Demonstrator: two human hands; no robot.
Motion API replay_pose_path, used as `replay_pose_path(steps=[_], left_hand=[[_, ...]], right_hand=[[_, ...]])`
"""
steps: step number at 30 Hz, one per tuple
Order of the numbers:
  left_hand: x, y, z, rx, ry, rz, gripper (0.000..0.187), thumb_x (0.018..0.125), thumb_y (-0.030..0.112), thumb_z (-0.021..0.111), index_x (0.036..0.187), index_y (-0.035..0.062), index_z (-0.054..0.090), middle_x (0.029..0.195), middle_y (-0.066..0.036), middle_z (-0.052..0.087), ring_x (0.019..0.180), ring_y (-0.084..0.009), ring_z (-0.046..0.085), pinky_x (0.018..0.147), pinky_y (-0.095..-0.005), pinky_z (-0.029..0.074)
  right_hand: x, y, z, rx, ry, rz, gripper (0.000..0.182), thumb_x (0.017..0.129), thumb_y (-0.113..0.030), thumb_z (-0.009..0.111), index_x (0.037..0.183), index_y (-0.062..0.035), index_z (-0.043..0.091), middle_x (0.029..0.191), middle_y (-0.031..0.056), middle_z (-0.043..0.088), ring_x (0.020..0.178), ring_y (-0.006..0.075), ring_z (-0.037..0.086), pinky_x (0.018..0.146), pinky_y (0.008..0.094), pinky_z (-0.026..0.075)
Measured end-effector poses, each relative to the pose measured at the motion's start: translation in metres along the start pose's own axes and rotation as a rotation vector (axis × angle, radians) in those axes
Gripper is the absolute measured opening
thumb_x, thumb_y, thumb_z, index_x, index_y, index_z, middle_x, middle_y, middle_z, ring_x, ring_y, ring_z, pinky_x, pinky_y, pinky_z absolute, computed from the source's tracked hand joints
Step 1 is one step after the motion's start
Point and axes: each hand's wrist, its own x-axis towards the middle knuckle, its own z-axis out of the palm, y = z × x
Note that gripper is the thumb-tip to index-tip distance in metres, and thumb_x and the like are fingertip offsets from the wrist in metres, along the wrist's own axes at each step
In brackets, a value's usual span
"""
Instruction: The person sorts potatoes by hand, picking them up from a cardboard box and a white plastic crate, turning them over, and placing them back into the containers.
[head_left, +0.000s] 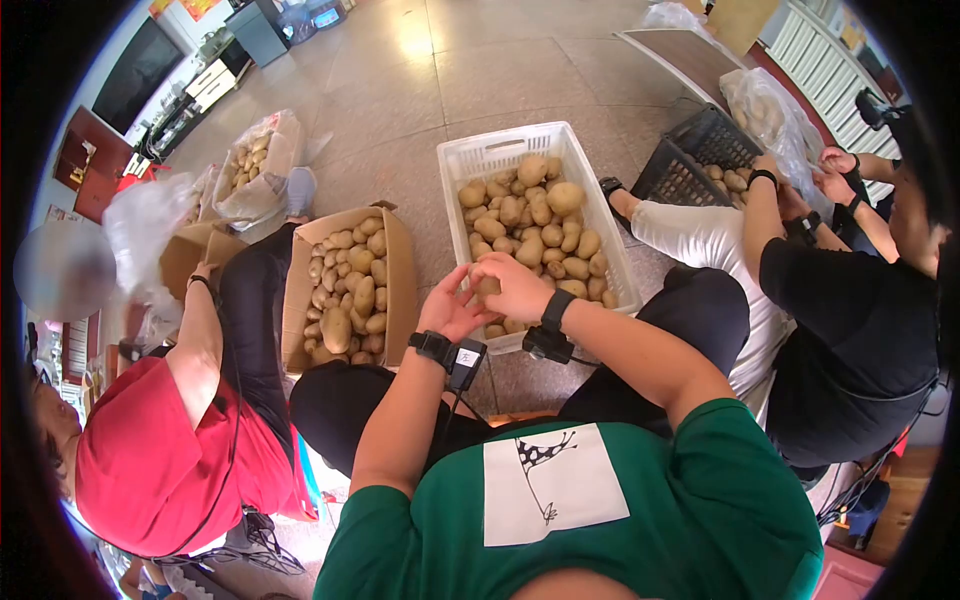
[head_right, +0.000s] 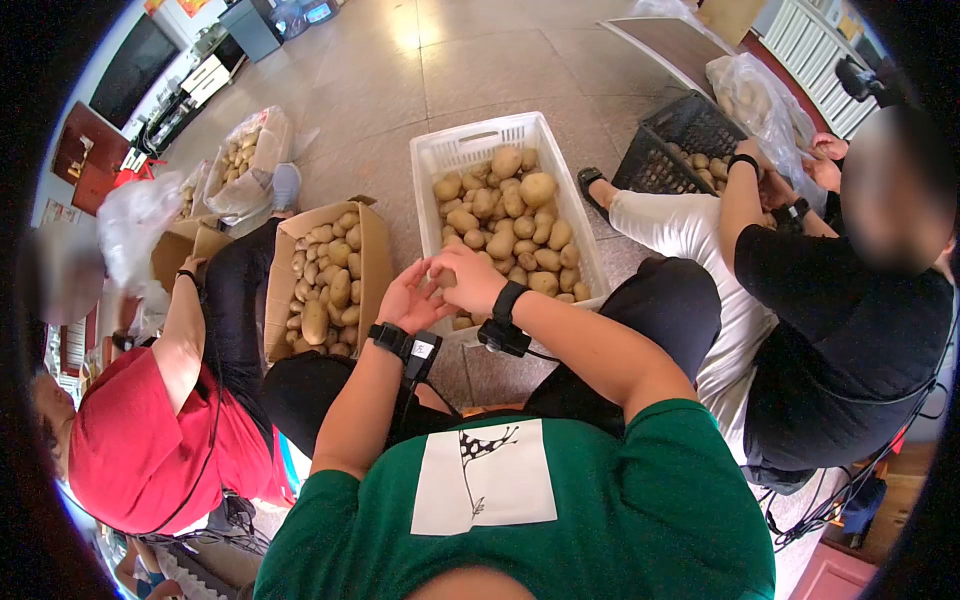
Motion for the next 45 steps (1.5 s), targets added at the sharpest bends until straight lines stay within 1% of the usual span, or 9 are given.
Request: replay_pose_path(steps=[4, 6, 9, 11, 15, 20, 24, 30, 45], left_hand=[[0.002, 0.002, -0.009, 0.015, 0.041, -0.015, 0.036, 0.087, 0.025, 0.046, 0.117, 0.0063, 0.038, 0.105, -0.011, 0.048, 0.098, -0.0262, 0.049, 0.082, -0.0425, 0.043], [0.029, 0.001, -0.049, -0.072, -0.148, -0.039, 0.028, 0.086, 0.03, 0.047, 0.103, 0.0074, 0.05, 0.104, -0.01, 0.052, 0.093, -0.0253, 0.052, 0.078, -0.0402, 0.045], [0.029, 0.011, -0.061, -0.114, -0.026, 0.026, 0.026, 0.085, 0.025, 0.052, 0.091, 0.0001, 0.049, 0.087, -0.011, 0.053, 0.072, -0.0203, 0.054, 0.058, -0.0249, 0.048], [0.024, 0.02, -0.07, -0.194, 0.052, 0.087, 0.026, 0.084, 0.023, 0.053, 0.092, -0.0011, 0.047, 0.083, -0.01, 0.051, 0.07, -0.0187, 0.053, 0.055, -0.0228, 0.047], [0.016, 0.032, -0.095, -0.372, 0.26, 0.249, 0.024, 0.083, 0.02, 0.055, 0.094, 0.0035, 0.042, 0.079, -0.01, 0.049, 0.063, -0.0164, 0.05, 0.048, -0.0204, 0.045], [-0.001, 0.043, -0.12, -0.475, 0.509, 0.425, 0.037, 0.085, 0.022, 0.053, 0.11, -0.0001, 0.037, 0.091, -0.014, 0.047, 0.071, -0.0205, 0.049, 0.056, -0.0241, 0.048], [-0.011, 0.048, -0.139, -0.616, 0.68, 0.487, 0.034, 0.086, 0.023, 0.051, 0.112, 0.005, 0.039, 0.104, -0.011, 0.042, 0.08, -0.0215, 0.048, 0.06, -0.0265, 0.05], [-0.014, 0.051, -0.158, -0.621, 0.804, 0.541, 0.032, 0.082, 0.022, 0.058, 0.108, 0.0108, 0.043, 0.102, -0.009, 0.043, 0.077, -0.0195, 0.049, 0.055, -0.0241, 0.049], [-0.005, 0.072, -0.194, -0.727, 0.877, 0.479, 0.026, 0.085, 0.021, 0.052, 0.108, 0.0147, 0.045, 0.105, -0.005, 0.044, 0.083, -0.0212, 0.049, 0.055, -0.0284, 0.05]], right_hand=[[-0.008, -0.015, 0.004, 0.017, -0.082, -0.057, 0.03, 0.067, -0.007, 0.058, 0.096, -0.0065, 0.053, 0.102, 0.0137, 0.049, 0.093, 0.0276, 0.05, 0.08, 0.0344, 0.042], [-0.005, -0.009, 0.008, 0.057, -0.083, -0.081, 0.029, 0.07, -0.014, 0.058, 0.098, -0.0048, 0.053, 0.094, 0.0146, 0.052, 0.084, 0.0254, 0.054, 0.076, 0.0335, 0.044], [-0.005, -0.015, 0.0, 0.049, -0.139, -0.046, 0.029, 0.071, -0.012, 0.057, 0.099, -0.0029, 0.053, 0.096, 0.0135, 0.053, 0.086, 0.0247, 0.054, 0.076, 0.0318, 0.044], [-0.01, -0.02, -0.001, -0.024, -0.156, 0.04, 0.025, 0.074, -0.011, 0.059, 0.097, -0.0041, 0.055, 0.092, 0.0099, 0.053, 0.077, 0.0173, 0.057, 0.068, 0.0286, 0.046], [-0.014, -0.027, 0.0, -0.064, -0.261, 0.101, 0.025, 0.073, -0.012, 0.058, 0.096, -0.0021, 0.054, 0.092, 0.0114, 0.054, 0.074, 0.0203, 0.055, 0.067, 0.0296, 0.046], [-0.017, -0.022, 0.005, -0.066, -0.307, 0.118, 0.022, 0.074, -0.012, 0.059, 0.094, -0.0021, 0.055, 0.087, 0.0104, 0.055, 0.068, 0.0179, 0.054, 0.063, 0.0284, 0.045], [-0.018, -0.027, 0.005, -0.119, -0.347, 0.124, 0.023, 0.073, -0.012, 0.059, 0.093, -0.0016, 0.055, 0.084, 0.0111, 0.055, 0.068, 0.0188, 0.054, 0.063, 0.0293, 0.045], [-0.019, -0.024, 0.008, -0.167, -0.385, 0.14, 0.024, 0.072, -0.014, 0.06, 0.092, -0.0013, 0.056, 0.082, 0.0122, 0.056, 0.068, 0.0205, 0.055, 0.063, 0.03, 0.045], [-0.002, -0.015, 0.019, -0.168, -0.417, 0.196, 0.023, 0.072, -0.013, 0.059, 0.093, -0.0026, 0.056, 0.081, 0.0111, 0.058, 0.069, 0.0203, 0.056, 0.064, 0.0298, 0.045]])
